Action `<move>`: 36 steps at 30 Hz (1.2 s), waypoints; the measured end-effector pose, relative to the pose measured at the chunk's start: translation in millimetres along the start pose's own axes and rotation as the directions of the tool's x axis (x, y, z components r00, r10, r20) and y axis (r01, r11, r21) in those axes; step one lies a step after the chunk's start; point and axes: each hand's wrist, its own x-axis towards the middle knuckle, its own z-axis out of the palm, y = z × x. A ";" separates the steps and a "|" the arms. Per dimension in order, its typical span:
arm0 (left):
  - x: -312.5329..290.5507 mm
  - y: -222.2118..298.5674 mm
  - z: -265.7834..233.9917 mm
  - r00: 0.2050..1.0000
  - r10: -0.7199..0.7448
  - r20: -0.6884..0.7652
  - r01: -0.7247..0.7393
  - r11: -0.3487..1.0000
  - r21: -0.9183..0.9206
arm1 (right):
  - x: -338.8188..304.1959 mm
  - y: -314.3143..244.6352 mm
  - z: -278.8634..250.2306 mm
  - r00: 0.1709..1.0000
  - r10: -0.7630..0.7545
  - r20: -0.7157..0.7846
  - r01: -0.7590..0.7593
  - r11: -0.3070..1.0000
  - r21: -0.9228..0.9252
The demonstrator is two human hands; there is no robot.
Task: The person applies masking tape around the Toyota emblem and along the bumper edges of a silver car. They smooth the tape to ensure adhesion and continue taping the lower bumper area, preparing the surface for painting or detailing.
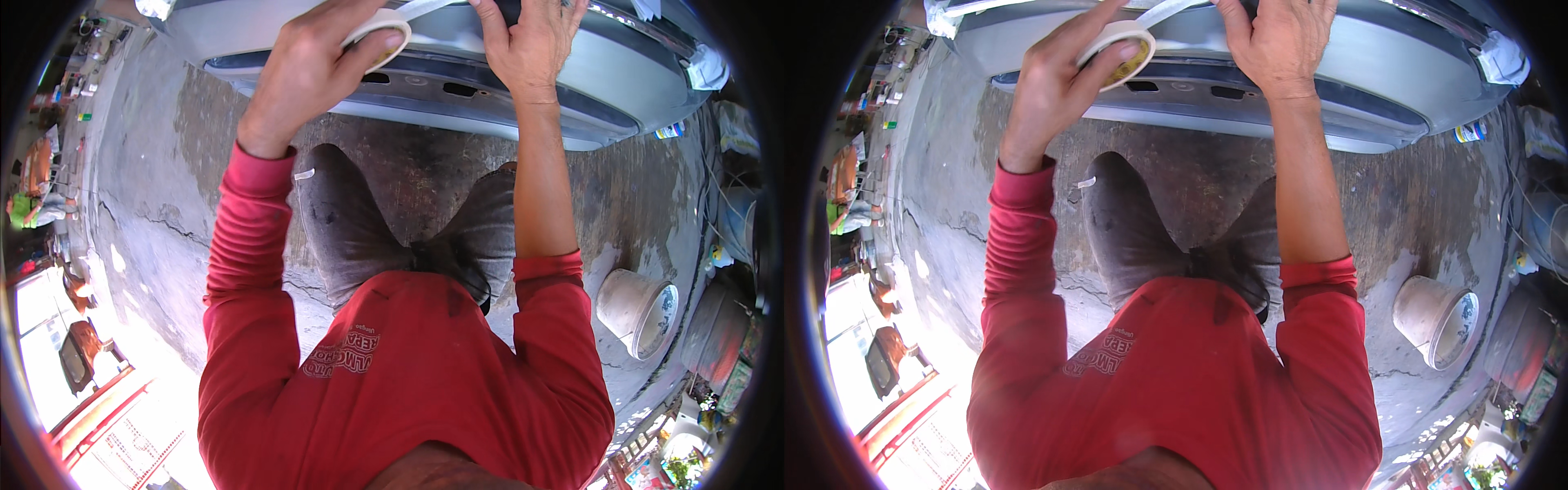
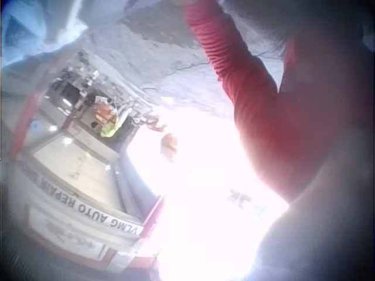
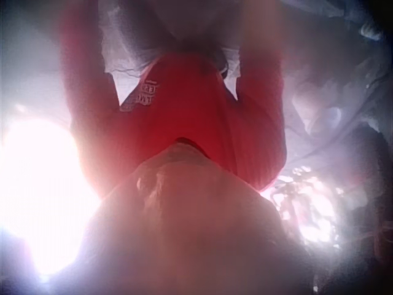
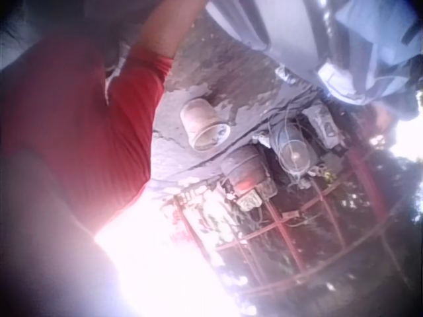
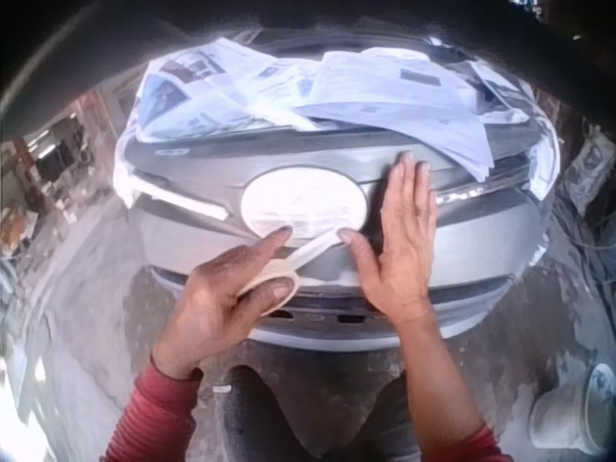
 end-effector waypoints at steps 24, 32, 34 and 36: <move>1.6 -19.1 -32.1 0.966 0.135 0.220 -0.245 0.747 0.618 | 2.5 -20.5 -0.6 0.997 -0.004 -0.080 0.007 0.999 0.037; -7.4 -15.5 -37.2 0.981 0.149 0.126 -0.195 0.784 0.589 | 17.8 -60.2 34.9 0.989 -0.146 0.027 0.146 0.989 0.000; -9.9 -17.7 -37.6 0.982 0.130 0.135 -0.184 0.799 0.572 | 16.4 -61.4 34.6 0.989 -0.147 0.026 0.148 0.989 -0.021; -10.0 -22.6 -35.4 0.985 0.146 0.097 -0.175 0.820 0.545 | 19.7 -62.4 37.2 0.990 -0.142 0.018 0.143 0.988 -0.056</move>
